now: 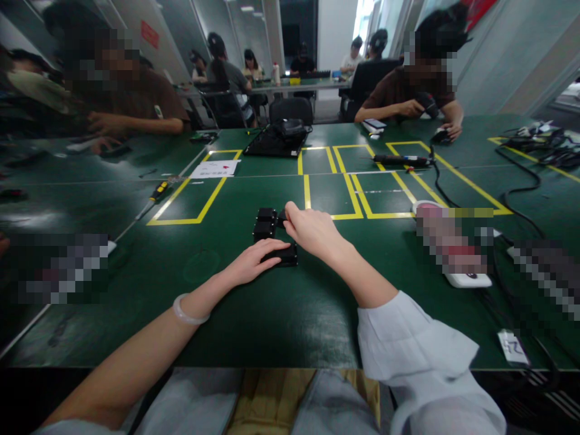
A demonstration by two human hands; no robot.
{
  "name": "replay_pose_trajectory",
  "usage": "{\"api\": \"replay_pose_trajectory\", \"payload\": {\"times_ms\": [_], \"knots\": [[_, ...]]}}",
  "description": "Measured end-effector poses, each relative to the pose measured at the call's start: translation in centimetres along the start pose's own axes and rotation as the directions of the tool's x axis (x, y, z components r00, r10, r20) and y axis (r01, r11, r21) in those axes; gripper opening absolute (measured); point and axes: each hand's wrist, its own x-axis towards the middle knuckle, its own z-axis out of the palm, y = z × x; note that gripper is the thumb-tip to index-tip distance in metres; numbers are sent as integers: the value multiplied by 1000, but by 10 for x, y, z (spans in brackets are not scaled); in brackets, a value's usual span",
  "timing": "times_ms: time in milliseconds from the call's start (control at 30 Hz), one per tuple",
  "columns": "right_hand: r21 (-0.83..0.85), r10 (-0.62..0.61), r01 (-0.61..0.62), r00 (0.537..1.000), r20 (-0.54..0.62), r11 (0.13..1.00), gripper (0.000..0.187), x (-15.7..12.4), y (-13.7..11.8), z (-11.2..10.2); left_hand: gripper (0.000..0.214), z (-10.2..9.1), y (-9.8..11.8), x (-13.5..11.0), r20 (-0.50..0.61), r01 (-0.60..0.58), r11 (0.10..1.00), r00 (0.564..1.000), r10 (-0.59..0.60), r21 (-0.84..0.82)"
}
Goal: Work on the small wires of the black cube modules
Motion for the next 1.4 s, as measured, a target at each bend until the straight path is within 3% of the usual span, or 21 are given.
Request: {"api": "replay_pose_trajectory", "payload": {"times_ms": [1400], "knots": [[-8,4,-4,1000,21,1000,30,0,0,-1,39,1,0,0,-4,-5,1000,1000,5,4]]}}
